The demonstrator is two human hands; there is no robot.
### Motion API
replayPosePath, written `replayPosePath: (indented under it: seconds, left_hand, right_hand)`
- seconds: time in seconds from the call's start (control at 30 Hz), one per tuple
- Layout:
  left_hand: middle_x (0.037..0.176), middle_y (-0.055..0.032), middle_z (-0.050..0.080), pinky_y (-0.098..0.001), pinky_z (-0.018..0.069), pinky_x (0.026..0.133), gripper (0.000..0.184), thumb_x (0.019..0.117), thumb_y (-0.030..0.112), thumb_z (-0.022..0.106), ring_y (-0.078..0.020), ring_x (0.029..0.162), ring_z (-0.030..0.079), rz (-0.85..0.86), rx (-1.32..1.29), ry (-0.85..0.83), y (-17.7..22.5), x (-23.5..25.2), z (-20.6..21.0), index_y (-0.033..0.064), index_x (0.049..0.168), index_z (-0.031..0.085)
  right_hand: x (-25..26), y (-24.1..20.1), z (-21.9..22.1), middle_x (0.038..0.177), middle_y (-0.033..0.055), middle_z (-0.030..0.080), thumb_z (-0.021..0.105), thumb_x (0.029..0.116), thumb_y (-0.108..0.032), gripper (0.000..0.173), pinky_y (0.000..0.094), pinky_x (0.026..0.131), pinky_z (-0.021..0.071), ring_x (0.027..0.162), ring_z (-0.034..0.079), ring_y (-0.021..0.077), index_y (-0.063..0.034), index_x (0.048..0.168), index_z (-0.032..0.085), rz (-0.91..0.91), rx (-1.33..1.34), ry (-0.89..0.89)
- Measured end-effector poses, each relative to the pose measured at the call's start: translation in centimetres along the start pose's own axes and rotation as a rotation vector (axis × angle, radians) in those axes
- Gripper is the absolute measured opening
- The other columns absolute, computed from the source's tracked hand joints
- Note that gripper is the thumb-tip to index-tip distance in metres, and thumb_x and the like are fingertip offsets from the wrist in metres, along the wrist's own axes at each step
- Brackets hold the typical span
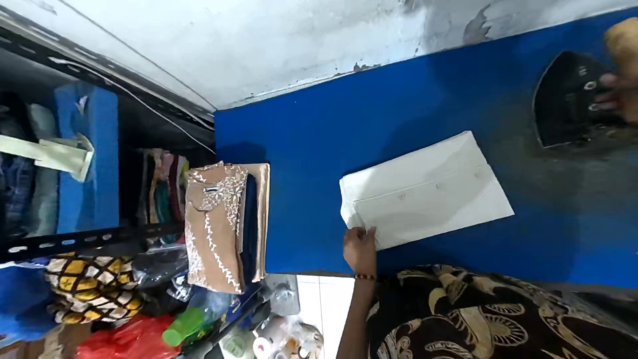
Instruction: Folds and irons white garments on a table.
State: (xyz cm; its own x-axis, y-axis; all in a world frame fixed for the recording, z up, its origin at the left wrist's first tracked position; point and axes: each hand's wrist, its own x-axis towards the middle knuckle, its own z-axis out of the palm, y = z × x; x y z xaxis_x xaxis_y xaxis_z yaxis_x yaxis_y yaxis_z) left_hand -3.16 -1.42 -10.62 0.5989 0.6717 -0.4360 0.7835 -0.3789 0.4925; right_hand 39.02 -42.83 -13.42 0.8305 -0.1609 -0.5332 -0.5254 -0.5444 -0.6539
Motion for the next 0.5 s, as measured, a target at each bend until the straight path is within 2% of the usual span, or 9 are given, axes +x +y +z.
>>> replayPosePath:
  seconds: [0.03,0.07,0.17,0.27,0.3,0.37,0.4,0.47,0.5]
  left_hand:
    - [0.109,-0.0186,0.070,-0.0520,0.0540,0.092,0.040,0.0943,0.034,0.074,-0.0325,0.103,0.068,-0.018,0.018,-0.060,0.1,-0.2,-0.5,-0.0015,0.111,0.072]
    - [0.114,-0.0194,0.069,-0.0518,0.0522,0.096,0.041,0.0955,0.034,0.072,-0.0330,0.109,0.066,-0.027,0.033,-0.119,0.2,-0.1,-1.0,-0.0014,0.115,0.071]
    - [0.114,-0.0213,0.068,-0.0489,0.0518,0.098,0.035,0.0992,0.027,0.068,-0.0330,0.108,0.066,0.007,-0.014,-0.202,-0.7,-0.1,-1.8,-0.0038,0.116,0.070]
    - [0.107,-0.0222,0.070,-0.0494,0.0530,0.093,0.032,0.1008,0.023,0.066,-0.0328,0.100,0.068,0.062,-0.137,-0.214,-1.9,0.3,-2.0,-0.0066,0.115,0.068]
    - [0.106,-0.0220,0.071,-0.0499,0.0532,0.093,0.032,0.1017,0.022,0.064,-0.0328,0.099,0.069,0.071,-0.169,-0.220,-2.2,0.3,-1.9,-0.0067,0.116,0.067]
    - [0.105,-0.0214,0.071,-0.0494,0.0540,0.092,0.032,0.1028,0.021,0.062,-0.0321,0.098,0.070,0.074,-0.235,-0.221,-3.0,0.2,-1.6,-0.0064,0.118,0.066]
    - [0.104,-0.0216,0.071,-0.0485,0.0543,0.091,0.032,0.1028,0.020,0.062,-0.0316,0.097,0.070,0.069,-0.277,-0.215,-3.4,0.1,-1.5,-0.0069,0.118,0.065]
    - [0.105,-0.0221,0.071,-0.0468,0.0550,0.091,0.034,0.1023,0.018,0.063,-0.0308,0.096,0.070,0.054,-0.349,-0.220,-4.3,-0.6,-1.6,-0.0081,0.125,0.061]
    - [0.108,-0.0231,0.071,-0.0463,0.0554,0.091,0.038,0.1016,0.015,0.064,-0.0311,0.098,0.070,0.053,-0.386,-0.228,-4.7,-1.1,-1.8,-0.0090,0.130,0.057]
  right_hand:
    - [-1.9,-1.0,-0.1,0.098,-0.0042,0.063,0.063,0.0950,-0.059,0.057,0.0193,0.069,0.0547,0.076,0.063,0.0006,-0.0141,0.129,0.056,0.049,0.046,-0.048]
    - [-4.6,-2.9,0.2,0.091,-0.0043,0.059,0.061,0.0962,-0.060,0.055,0.0185,0.062,0.0509,0.069,0.058,0.0006,-0.0129,0.125,0.057,0.067,0.048,-0.065]
    - [-14.0,-6.0,2.7,0.074,0.0003,0.055,0.060,0.1017,-0.048,0.045,0.0196,0.049,0.0477,0.054,0.052,0.0032,-0.0037,0.112,0.061,-0.069,-0.133,-0.147]
    - [-26.8,-11.1,9.5,0.083,0.0172,0.059,0.063,0.1036,-0.028,0.038,0.0418,0.063,0.0502,0.066,0.054,0.0225,0.0079,0.117,0.060,-0.166,-0.404,-0.262]
    - [-29.5,-11.8,12.4,0.084,0.0181,0.060,0.065,0.1029,-0.027,0.037,0.0439,0.065,0.0521,0.067,0.057,0.0247,0.0074,0.116,0.060,-0.192,-0.475,-0.313]
    - [-32.0,-11.2,18.9,0.085,0.0230,0.065,0.070,0.0996,-0.032,0.042,0.0544,0.069,0.0546,0.071,0.064,0.0340,0.0077,0.110,0.064,-0.310,-0.563,-0.391]
    - [-32.1,-10.9,22.4,0.090,0.0255,0.067,0.072,0.0982,-0.034,0.044,0.0590,0.074,0.0549,0.078,0.066,0.0387,0.0073,0.113,0.064,-0.349,-0.605,-0.423]
    - [-32.3,-11.3,28.5,0.110,0.0321,0.065,0.072,0.0976,-0.035,0.056,0.0681,0.087,0.0512,0.101,0.066,0.0490,0.0073,0.131,0.055,-0.377,-0.700,-0.436]
    - [-32.3,-11.9,30.5,0.116,0.0336,0.063,0.071,0.0974,-0.036,0.061,0.0697,0.088,0.0500,0.106,0.064,0.0513,0.0062,0.137,0.051,-0.406,-0.718,-0.409]
